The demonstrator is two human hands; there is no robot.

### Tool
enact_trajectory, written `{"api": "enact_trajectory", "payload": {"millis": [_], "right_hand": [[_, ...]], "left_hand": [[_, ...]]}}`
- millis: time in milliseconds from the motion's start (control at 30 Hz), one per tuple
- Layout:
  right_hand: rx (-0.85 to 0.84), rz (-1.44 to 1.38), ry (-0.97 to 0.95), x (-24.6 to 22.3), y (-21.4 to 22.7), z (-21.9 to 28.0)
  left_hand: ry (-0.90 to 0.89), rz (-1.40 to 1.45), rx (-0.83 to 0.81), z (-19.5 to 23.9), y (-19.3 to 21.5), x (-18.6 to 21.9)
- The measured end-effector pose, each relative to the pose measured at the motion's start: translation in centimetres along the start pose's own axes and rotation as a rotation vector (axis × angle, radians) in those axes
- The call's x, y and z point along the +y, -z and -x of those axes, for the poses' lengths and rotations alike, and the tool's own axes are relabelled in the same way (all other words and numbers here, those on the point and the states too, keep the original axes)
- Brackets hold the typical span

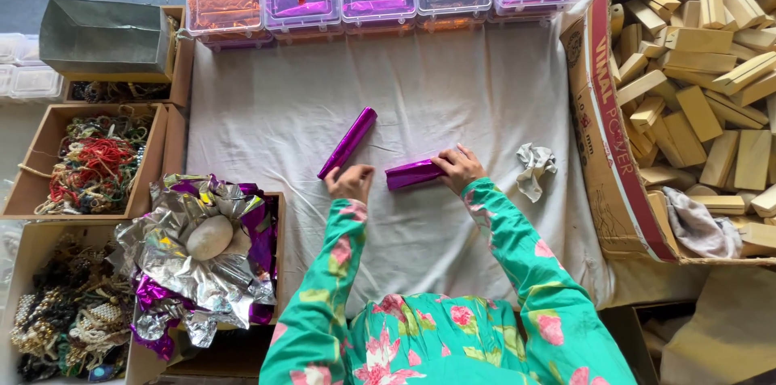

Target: The person wraps small wooden blocks in purple foil, folding the material around each block to create a neat package. They then place the wrapped blocks into a clear plastic container on the table.

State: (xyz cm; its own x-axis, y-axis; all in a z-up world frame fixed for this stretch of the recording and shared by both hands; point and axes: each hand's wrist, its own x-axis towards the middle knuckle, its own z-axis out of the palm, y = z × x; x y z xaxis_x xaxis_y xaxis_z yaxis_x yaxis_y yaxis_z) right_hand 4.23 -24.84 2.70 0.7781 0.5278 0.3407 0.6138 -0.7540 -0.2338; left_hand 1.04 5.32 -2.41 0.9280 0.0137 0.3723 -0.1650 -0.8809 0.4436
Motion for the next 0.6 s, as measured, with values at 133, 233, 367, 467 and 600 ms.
{"api": "enact_trajectory", "payload": {"millis": [133, 233, 367, 467, 600], "right_hand": [[-0.028, -0.025, -0.01, 0.1, 0.1, -0.3], [-0.031, -0.04, -0.014, -0.1, 0.2, -0.3], [-0.064, -0.041, -0.028, 0.2, 0.3, -0.4], [-0.076, -0.042, -0.054, -0.2, 1.0, -0.7], [-0.01, -0.307, -0.235, -0.2, 2.8, -1.6]], "left_hand": [[0.115, -0.051, 0.095, -0.9, 3.2, 3.1], [-0.299, -0.11, 0.052, -1.5, 2.2, 7.3], [-0.436, -0.301, 0.008, -1.4, -1.8, 9.0], [-0.486, -0.362, 0.105, -0.6, -5.2, 7.4], [-0.48, -0.28, 0.042, -0.5, -3.8, 6.8]]}}
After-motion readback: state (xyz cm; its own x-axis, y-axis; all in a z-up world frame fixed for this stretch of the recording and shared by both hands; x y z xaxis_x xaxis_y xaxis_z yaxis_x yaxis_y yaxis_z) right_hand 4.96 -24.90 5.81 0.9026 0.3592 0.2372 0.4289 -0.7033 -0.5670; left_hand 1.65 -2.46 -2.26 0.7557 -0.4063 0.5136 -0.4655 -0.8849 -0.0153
